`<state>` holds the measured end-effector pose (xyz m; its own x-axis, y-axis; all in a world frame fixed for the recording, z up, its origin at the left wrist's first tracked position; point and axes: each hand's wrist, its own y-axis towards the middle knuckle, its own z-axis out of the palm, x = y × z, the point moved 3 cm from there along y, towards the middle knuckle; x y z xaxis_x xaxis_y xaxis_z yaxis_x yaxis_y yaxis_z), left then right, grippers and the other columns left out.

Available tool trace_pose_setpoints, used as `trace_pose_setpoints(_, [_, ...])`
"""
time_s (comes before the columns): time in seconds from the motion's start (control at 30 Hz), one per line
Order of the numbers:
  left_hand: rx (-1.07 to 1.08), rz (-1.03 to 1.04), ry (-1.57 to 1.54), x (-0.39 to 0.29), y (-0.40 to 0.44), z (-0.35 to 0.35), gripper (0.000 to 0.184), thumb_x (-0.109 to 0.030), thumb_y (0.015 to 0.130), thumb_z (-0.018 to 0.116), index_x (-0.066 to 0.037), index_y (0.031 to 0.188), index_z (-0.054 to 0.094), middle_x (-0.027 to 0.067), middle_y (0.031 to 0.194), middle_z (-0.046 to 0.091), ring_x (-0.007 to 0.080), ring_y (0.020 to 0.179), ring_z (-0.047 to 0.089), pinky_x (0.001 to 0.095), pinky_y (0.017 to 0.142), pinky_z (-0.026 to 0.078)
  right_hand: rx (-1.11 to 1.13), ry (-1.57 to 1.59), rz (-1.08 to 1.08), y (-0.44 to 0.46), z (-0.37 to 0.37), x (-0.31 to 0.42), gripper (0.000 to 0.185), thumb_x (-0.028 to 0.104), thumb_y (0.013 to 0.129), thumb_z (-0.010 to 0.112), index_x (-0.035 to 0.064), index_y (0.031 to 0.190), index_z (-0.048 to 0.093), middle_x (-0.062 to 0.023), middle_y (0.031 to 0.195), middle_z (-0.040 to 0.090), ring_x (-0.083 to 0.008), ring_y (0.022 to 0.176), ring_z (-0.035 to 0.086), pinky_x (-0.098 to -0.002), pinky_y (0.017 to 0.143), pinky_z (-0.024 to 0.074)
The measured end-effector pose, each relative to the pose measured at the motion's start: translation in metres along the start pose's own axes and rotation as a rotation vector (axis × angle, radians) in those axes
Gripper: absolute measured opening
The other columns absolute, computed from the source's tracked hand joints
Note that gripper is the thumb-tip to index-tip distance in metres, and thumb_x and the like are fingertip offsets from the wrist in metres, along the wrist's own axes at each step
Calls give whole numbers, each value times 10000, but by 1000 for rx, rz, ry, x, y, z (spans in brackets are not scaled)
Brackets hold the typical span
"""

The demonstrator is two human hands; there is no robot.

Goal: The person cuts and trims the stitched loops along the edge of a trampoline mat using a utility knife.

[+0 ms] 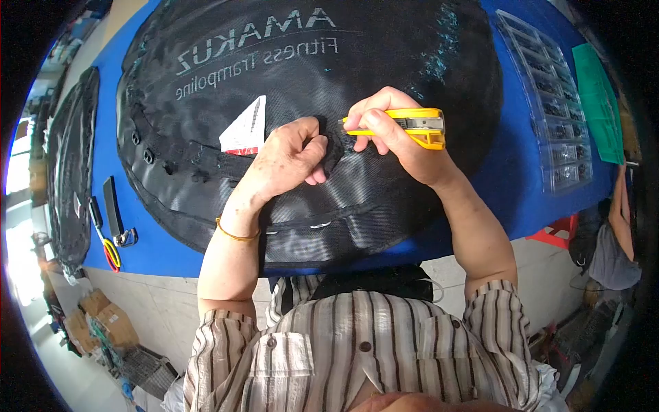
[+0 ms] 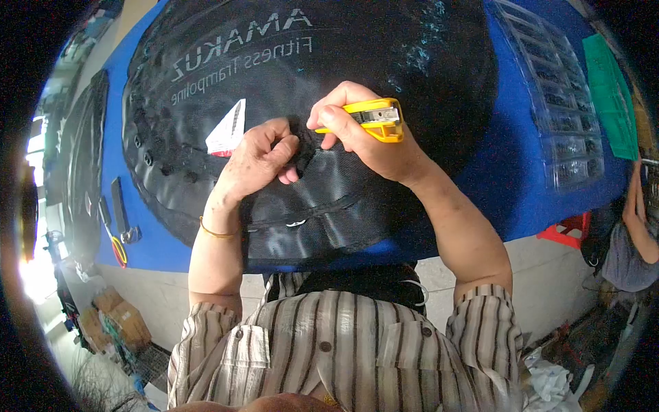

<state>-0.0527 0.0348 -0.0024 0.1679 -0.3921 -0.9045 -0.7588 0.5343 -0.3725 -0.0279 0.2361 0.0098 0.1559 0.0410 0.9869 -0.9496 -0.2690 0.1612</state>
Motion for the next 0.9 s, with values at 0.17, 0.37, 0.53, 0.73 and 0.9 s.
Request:
trace_pose_setpoints(0.17, [-2,3,6,-1,0,0,221,-162,1035,535,-29,861,509,29,703,591,118,599,663,239,527,537,-4,4,7,0,0,-1,208,246,1041,513,61,1007,600,-51,996,674,-106,776,661,-240,653,518])
trace_pose_setpoints(0.37, [0,7,6,1,0,0,220,-161,1036,534,-32,860,511,24,704,587,115,601,663,237,525,537,-1,14,30,0,-1,-4,205,254,1041,514,70,1009,599,-46,1000,678,-96,771,658,-234,633,502])
trace_pose_setpoints(0.53, [3,3,7,0,0,0,220,-165,1036,536,-32,861,512,20,709,586,113,601,663,235,525,536,-23,28,3,0,1,-3,206,257,1043,511,74,1008,599,-45,991,681,-99,754,659,-230,610,493])
trace_pose_setpoints(0.73, [-8,-7,11,-1,0,0,222,-168,1036,537,-32,863,513,19,691,585,109,595,658,233,521,532,23,-5,63,-2,4,0,188,233,1041,514,69,1005,598,-52,965,681,-109,724,662,-230,603,498])
trace_pose_setpoints(0.9, [-4,9,4,1,1,0,228,-171,1036,539,-32,857,514,19,685,590,102,585,652,231,510,525,-14,11,7,0,1,-2,187,234,1041,515,70,1004,595,-50,978,681,-107,747,661,-236,621,506])
